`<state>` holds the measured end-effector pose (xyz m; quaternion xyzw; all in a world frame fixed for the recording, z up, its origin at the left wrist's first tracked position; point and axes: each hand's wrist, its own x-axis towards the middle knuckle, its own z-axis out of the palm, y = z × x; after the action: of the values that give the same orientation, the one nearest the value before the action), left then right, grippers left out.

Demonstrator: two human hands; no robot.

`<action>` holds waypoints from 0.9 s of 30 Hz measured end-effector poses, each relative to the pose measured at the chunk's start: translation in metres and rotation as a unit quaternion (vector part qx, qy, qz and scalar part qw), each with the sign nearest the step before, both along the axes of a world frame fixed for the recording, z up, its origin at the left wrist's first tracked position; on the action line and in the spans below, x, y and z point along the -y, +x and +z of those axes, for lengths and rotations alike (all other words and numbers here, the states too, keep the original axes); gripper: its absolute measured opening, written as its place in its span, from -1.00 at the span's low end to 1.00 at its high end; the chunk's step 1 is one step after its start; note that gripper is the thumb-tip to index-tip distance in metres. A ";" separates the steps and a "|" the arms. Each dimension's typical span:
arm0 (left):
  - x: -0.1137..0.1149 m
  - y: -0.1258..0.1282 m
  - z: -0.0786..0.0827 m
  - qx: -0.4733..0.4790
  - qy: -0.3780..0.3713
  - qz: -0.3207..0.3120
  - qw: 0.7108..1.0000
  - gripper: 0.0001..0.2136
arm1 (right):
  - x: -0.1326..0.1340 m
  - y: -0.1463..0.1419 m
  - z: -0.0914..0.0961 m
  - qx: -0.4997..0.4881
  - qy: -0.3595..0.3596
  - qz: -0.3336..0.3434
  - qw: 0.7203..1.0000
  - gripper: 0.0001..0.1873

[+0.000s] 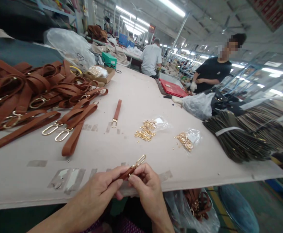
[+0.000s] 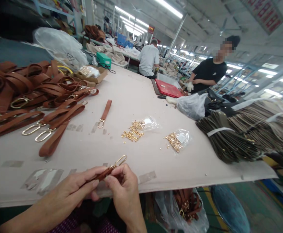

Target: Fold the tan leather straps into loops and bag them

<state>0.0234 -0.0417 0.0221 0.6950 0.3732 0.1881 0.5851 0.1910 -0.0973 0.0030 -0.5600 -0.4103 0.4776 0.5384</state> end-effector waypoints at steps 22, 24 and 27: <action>-0.020 0.036 -0.026 0.020 -0.190 0.081 0.978 -0.50 | -0.035 0.165 -0.014 0.510 0.006 -0.202 0.836 -0.73; -0.021 0.036 -0.028 0.020 -0.203 0.107 0.973 -0.51 | -0.040 0.174 -0.019 0.534 0.019 -0.188 0.824 -0.73; -0.022 0.037 -0.036 0.063 -0.245 0.160 0.954 -0.49 | -0.043 0.177 -0.024 0.547 0.045 -0.182 0.816 -0.74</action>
<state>0.0608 -0.0194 -0.0137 0.4482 0.4764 0.2254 0.7220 0.3682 -0.0546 -0.0214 -0.7688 -0.5487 -0.0331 0.3269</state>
